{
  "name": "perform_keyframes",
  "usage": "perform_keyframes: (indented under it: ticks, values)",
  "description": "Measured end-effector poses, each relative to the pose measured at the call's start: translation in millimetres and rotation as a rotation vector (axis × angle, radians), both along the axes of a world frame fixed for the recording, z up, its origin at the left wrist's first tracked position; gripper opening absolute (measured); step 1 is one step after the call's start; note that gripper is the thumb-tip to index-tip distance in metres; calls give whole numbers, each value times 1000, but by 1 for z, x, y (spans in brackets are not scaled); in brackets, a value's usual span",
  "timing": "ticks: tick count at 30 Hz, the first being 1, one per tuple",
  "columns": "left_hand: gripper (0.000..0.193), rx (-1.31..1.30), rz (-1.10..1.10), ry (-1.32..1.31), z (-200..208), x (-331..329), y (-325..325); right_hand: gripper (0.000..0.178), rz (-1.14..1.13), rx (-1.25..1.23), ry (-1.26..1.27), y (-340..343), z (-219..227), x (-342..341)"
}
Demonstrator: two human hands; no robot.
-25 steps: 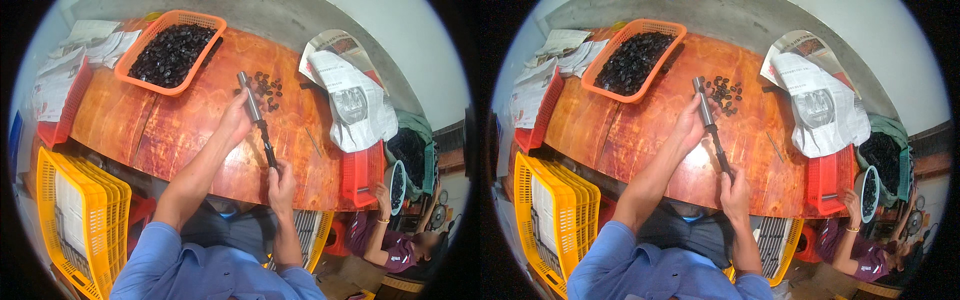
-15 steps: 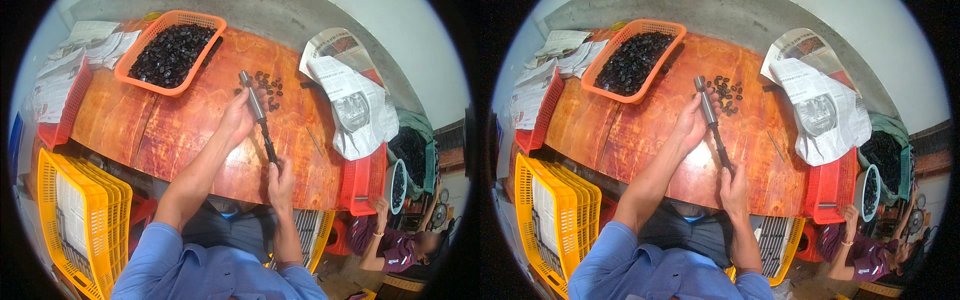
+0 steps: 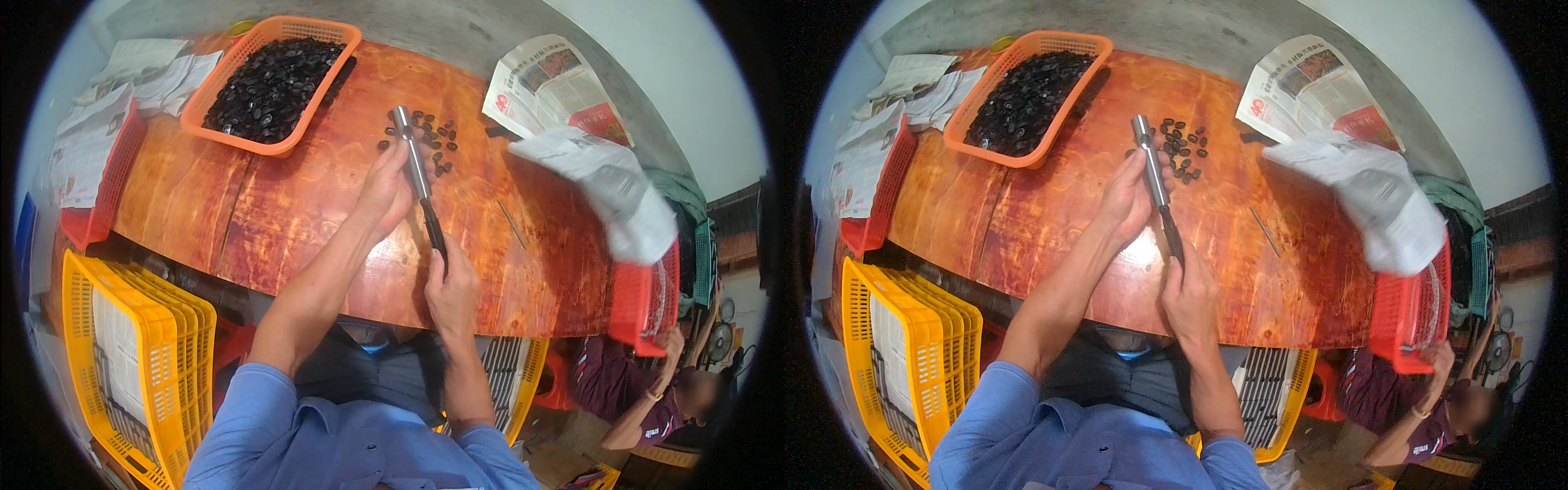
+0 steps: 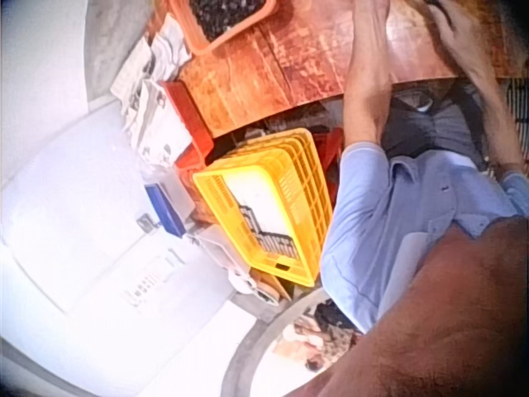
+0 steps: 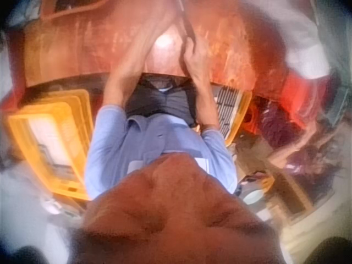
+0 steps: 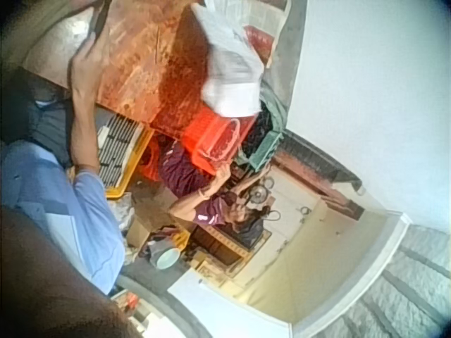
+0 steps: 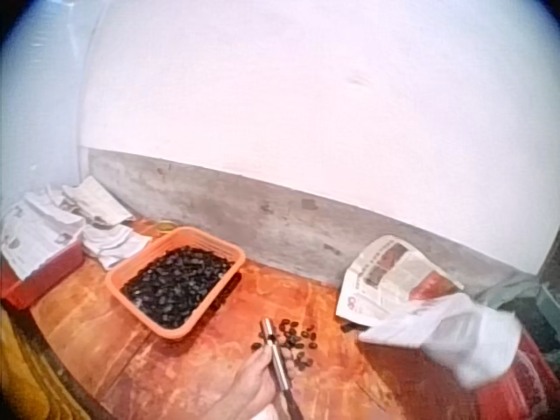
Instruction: The person uses a cylindrical metal tool to press or crack small dark seeds on a wooden table. They repeatedly pick up seeds, place them into the tool, and press down, then place the tool into a yellow basket. Another person is visible in the background working at a separate table.
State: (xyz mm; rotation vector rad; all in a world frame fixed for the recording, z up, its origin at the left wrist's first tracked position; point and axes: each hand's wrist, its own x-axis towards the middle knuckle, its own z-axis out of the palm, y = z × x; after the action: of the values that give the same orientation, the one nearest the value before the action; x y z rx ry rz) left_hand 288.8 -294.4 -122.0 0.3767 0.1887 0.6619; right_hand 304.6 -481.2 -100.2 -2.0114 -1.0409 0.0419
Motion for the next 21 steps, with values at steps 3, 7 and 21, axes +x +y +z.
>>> perform_keyframes:
  ticks: [3,7,21]
  values:
    - [34,25,12,-20,0,2,-2,29,-25,-23,15,3,2,-1]
    - [32,11,60,38,5,2,-6,31,-21,15,66,7,-4,3]
    - [39,384,-255,248,3,4,-29,32,-99,58,-12,11,-5,28]
